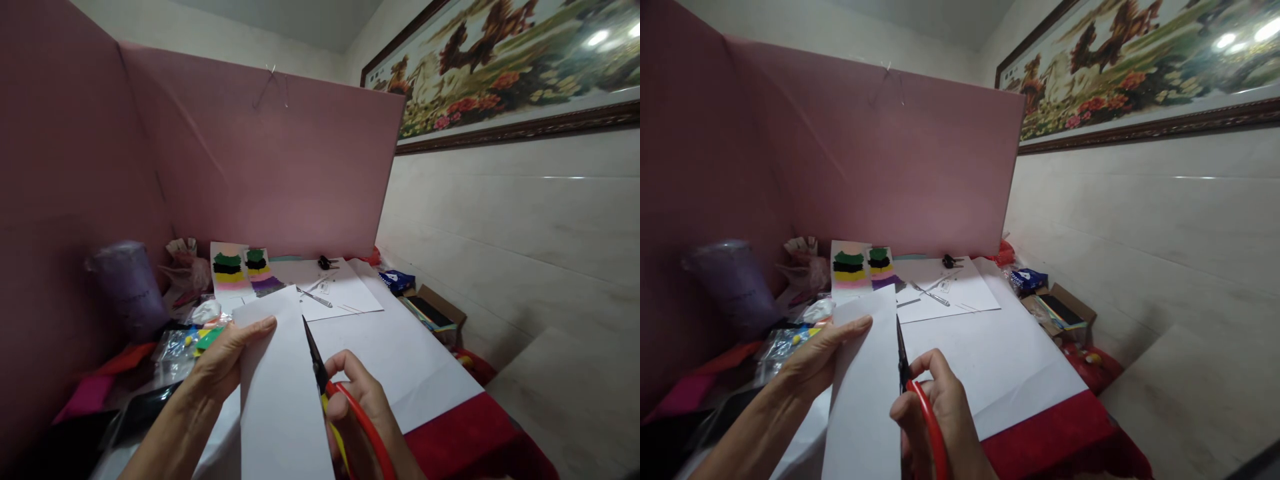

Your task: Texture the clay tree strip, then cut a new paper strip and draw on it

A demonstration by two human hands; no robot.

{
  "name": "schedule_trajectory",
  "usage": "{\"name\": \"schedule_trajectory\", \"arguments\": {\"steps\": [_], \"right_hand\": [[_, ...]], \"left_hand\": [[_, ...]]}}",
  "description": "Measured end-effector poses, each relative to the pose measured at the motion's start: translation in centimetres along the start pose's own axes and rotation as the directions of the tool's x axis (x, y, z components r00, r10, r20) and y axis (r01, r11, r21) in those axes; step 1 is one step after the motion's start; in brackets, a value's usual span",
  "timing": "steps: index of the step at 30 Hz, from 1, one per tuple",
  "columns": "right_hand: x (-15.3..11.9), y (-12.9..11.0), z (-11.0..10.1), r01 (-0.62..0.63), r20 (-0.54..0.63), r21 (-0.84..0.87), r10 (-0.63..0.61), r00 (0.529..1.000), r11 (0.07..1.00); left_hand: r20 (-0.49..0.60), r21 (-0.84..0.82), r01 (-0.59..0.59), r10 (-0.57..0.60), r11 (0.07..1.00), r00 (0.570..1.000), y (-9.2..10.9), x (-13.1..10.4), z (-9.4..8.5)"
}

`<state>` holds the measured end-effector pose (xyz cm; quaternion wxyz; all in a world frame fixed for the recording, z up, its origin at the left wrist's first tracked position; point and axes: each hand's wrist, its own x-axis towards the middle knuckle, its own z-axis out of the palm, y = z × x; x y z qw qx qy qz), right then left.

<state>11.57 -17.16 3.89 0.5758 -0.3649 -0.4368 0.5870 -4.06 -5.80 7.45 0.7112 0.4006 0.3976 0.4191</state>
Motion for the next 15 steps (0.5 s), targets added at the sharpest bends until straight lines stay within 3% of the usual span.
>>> {"name": "schedule_trajectory", "arguments": {"steps": [15], "right_hand": [[-0.4,-2.1,0.0,-0.028,0.044,-0.084,0.032,0.998,0.996]], "left_hand": [[0.042,-0.008,0.026,-0.026,1.000,0.999,-0.2,0.0,0.0]]}}
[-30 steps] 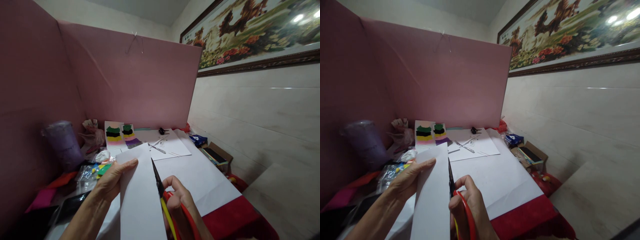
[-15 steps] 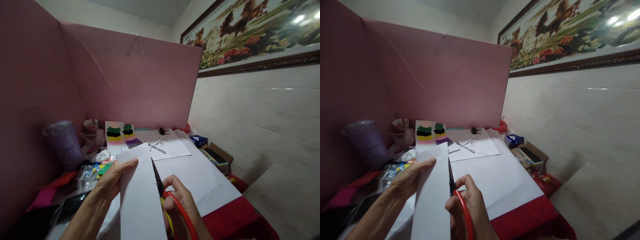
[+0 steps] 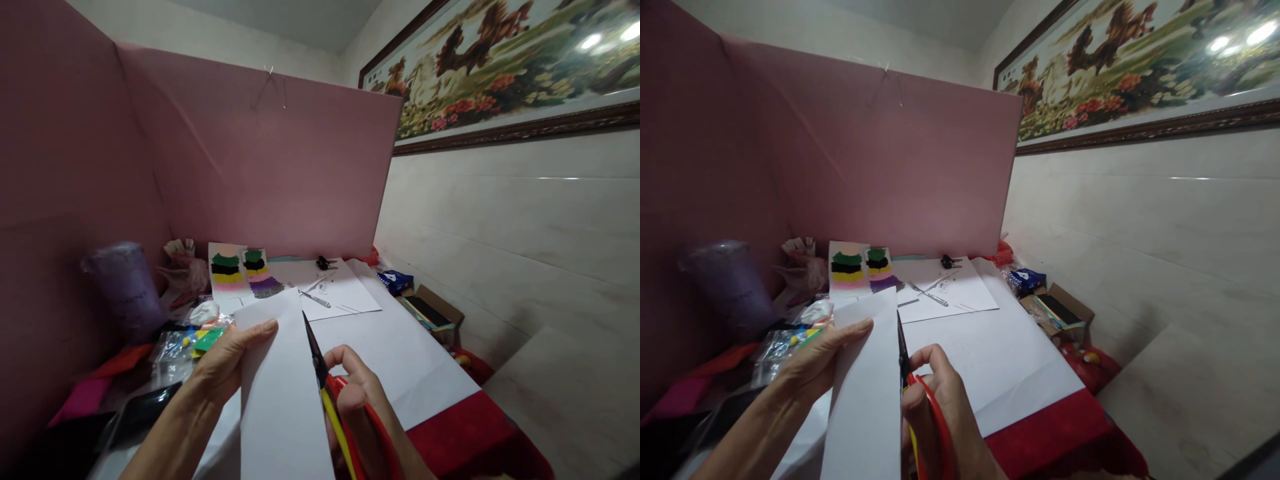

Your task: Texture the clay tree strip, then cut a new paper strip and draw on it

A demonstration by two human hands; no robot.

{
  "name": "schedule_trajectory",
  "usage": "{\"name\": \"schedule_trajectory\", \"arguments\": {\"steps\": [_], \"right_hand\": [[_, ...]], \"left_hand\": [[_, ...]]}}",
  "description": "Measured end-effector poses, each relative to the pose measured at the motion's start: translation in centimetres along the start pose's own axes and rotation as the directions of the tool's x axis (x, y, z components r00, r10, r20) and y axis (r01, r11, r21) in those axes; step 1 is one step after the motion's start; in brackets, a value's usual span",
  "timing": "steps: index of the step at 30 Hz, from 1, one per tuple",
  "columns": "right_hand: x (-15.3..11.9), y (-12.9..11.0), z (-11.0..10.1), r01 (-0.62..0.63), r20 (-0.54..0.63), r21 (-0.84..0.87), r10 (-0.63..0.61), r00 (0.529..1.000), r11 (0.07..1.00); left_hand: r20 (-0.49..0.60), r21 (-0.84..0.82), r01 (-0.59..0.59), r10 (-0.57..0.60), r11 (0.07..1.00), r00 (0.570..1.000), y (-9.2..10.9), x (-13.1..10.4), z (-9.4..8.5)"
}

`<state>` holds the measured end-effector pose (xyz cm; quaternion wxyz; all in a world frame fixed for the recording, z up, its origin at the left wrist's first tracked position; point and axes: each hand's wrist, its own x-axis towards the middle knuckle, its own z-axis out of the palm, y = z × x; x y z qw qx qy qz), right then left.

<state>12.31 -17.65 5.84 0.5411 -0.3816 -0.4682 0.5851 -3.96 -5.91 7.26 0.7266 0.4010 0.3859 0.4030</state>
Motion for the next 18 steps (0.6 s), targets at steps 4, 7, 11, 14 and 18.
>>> {"name": "schedule_trajectory", "arguments": {"steps": [4,7,11,14,18], "right_hand": [[-0.2,0.0,0.2,-0.002,-0.057,0.007,0.002,0.998,1.000],[0.1,0.6,0.4,-0.004,-0.100,0.064,0.010,0.995,0.998],[0.8,1.2,0.8,0.014,-0.120,0.158,0.005,0.993,0.987],[1.0,1.2,0.9,0.024,-0.121,0.202,0.000,0.993,0.979],[0.6,1.1,0.4,0.022,-0.077,0.093,-0.015,0.997,0.995]], "left_hand": [[-0.003,0.001,-0.005,0.005,1.000,1.000,-0.1,0.1,0.0],[0.005,0.005,-0.029,0.029,1.000,1.000,-0.1,0.2,0.0],[0.015,0.016,-0.036,0.036,0.999,0.999,-0.2,0.3,-0.1],[0.010,0.020,-0.027,0.026,0.999,1.000,-0.2,0.3,-0.1],[0.018,0.011,-0.022,0.022,1.000,1.000,-0.2,0.2,-0.1]]}}
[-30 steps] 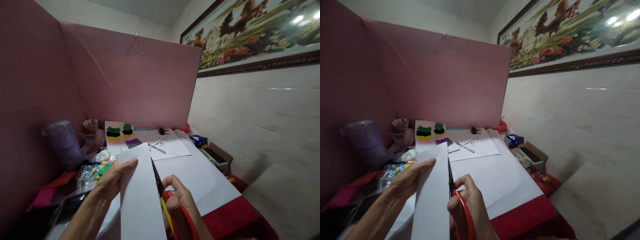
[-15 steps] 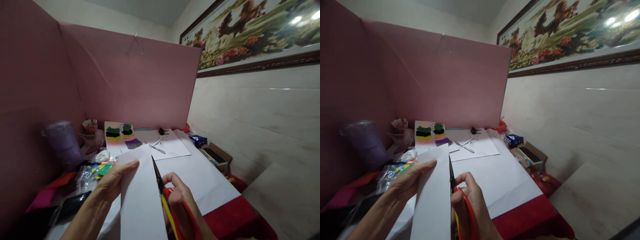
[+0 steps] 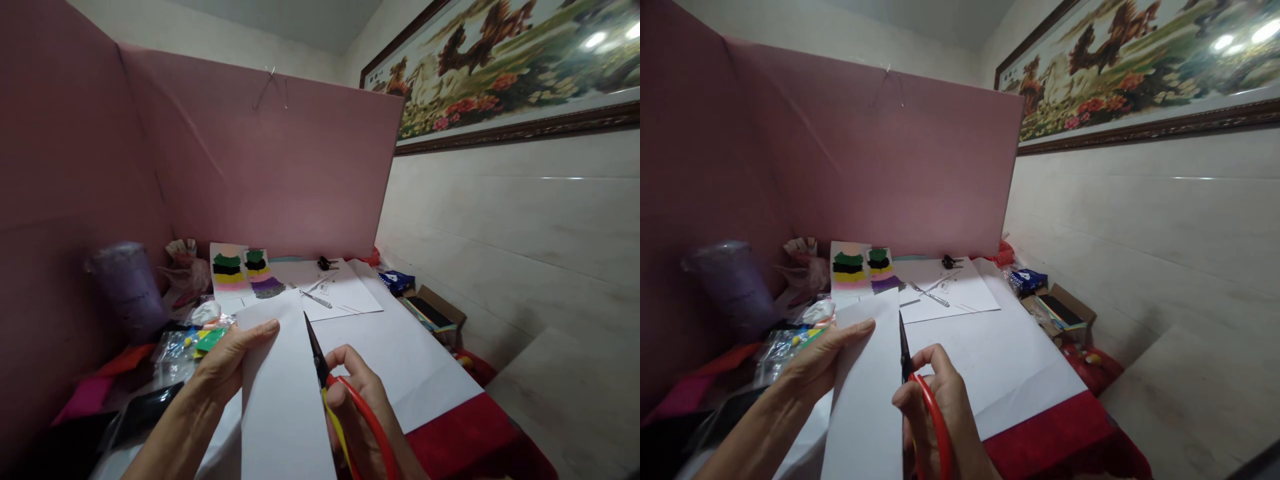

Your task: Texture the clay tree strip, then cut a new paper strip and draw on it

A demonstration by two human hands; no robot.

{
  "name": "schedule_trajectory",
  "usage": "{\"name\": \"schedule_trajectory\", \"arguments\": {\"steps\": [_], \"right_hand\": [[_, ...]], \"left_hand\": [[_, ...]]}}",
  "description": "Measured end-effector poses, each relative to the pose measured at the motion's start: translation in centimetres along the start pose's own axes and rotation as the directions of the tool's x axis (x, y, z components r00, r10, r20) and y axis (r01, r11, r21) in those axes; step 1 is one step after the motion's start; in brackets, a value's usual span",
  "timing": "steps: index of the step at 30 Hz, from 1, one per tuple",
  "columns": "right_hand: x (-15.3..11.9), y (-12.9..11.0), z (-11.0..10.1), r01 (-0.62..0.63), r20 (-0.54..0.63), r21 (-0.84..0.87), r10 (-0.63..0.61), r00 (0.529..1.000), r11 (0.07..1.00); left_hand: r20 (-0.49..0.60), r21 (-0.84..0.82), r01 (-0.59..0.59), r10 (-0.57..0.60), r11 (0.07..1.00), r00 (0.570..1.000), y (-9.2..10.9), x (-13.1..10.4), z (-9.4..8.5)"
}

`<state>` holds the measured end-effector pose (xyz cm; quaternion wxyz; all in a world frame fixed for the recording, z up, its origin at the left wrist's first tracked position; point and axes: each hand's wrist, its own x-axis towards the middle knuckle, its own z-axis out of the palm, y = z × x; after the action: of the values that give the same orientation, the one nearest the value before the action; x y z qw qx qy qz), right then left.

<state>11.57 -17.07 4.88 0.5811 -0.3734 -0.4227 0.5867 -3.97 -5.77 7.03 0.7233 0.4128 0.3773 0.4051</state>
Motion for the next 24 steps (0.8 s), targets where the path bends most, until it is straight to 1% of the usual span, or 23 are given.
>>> {"name": "schedule_trajectory", "arguments": {"steps": [3,8,11,15,17,19,24], "right_hand": [[-0.3,-0.1,-0.3,-0.008,0.013,-0.048,0.009,1.000,0.999],[-0.3,-0.6,0.2,-0.007,-0.037,-0.068,0.005,0.999,0.998],[-0.3,-0.6,0.3,-0.007,-0.051,-0.059,0.004,0.999,0.998],[-0.2,-0.6,0.1,-0.023,-0.043,-0.062,0.020,0.999,0.998],[-0.2,-0.6,0.1,-0.013,-0.015,-0.064,0.012,1.000,0.998],[-0.1,-0.7,0.3,-0.002,-0.006,-0.039,0.001,1.000,0.999],[-0.1,-1.1,1.0,0.001,-0.074,0.052,0.002,0.997,0.999]], "left_hand": [[-0.006,-0.010,0.015,-0.015,1.000,1.000,0.0,0.0,-0.1],[0.007,-0.009,0.018,-0.018,1.000,1.000,-0.1,-0.1,0.0],[-0.003,-0.002,0.009,-0.009,1.000,1.000,0.0,-0.2,0.3],[0.009,-0.003,0.002,-0.002,1.000,1.000,0.2,-0.4,0.5],[0.007,-0.007,0.001,-0.001,1.000,1.000,0.3,-0.6,0.6],[0.001,-0.007,-0.001,0.001,1.000,1.000,0.4,-0.7,0.7],[0.000,-0.001,-0.014,0.014,1.000,1.000,0.3,-0.6,0.6]]}}
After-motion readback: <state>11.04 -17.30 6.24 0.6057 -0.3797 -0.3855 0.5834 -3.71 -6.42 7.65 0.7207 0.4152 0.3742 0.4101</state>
